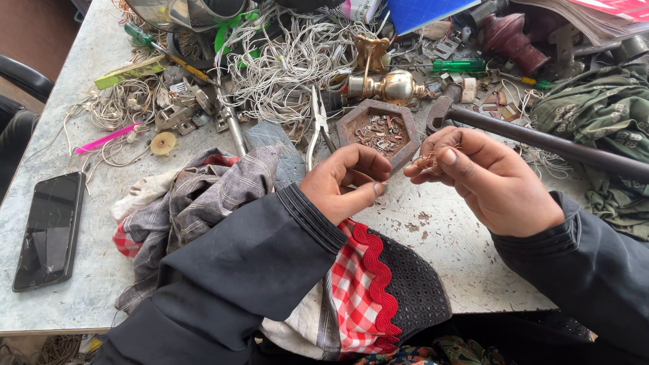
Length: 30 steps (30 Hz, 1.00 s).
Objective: The person uses pliers and a hammer to crush and separate a small cylindrical electronic component on a cluttered workbench. They then manually separate the resulting fragments and place them into a hexagonal container.
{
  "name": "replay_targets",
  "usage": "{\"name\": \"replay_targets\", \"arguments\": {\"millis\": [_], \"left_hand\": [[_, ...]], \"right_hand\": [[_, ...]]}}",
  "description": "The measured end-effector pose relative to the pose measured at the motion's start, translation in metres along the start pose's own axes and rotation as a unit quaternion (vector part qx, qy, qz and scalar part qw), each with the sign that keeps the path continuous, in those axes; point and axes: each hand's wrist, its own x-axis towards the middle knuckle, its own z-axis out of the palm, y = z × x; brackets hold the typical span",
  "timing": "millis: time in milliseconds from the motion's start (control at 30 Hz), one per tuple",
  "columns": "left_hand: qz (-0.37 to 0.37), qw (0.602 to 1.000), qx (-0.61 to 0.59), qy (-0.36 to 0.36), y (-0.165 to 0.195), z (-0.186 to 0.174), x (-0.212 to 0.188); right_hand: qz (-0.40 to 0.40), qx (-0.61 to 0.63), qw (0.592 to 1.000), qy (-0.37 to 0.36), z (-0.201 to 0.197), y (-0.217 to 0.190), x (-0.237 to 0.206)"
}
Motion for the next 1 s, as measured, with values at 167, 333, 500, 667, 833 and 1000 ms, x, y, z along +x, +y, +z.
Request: {"name": "replay_targets", "arguments": {"millis": [167,333,500,667,833,1000], "left_hand": [[0.072,0.989,0.129,-0.006,0.003,0.004,-0.001],[0.102,0.979,0.173,-0.032,0.005,0.01,-0.005],[0.044,0.982,0.171,-0.058,0.004,0.008,-0.005],[-0.008,0.998,0.008,-0.068,0.003,0.008,-0.004],[0.011,1.0,0.013,0.0,0.011,0.009,-0.006],[0.067,0.978,0.189,0.051,0.024,0.01,-0.009]], "right_hand": [[-0.01,-0.004,1.0,-0.015,0.005,-0.006,0.0],[0.008,-0.145,0.988,-0.045,0.013,-0.002,0.0],[0.005,-0.031,0.998,-0.059,0.016,0.002,-0.003],[-0.003,0.045,0.997,-0.06,0.012,0.001,-0.007],[-0.018,-0.185,0.983,-0.013,0.013,-0.002,-0.004],[-0.126,-0.379,0.916,-0.03,0.024,-0.014,-0.004]]}}
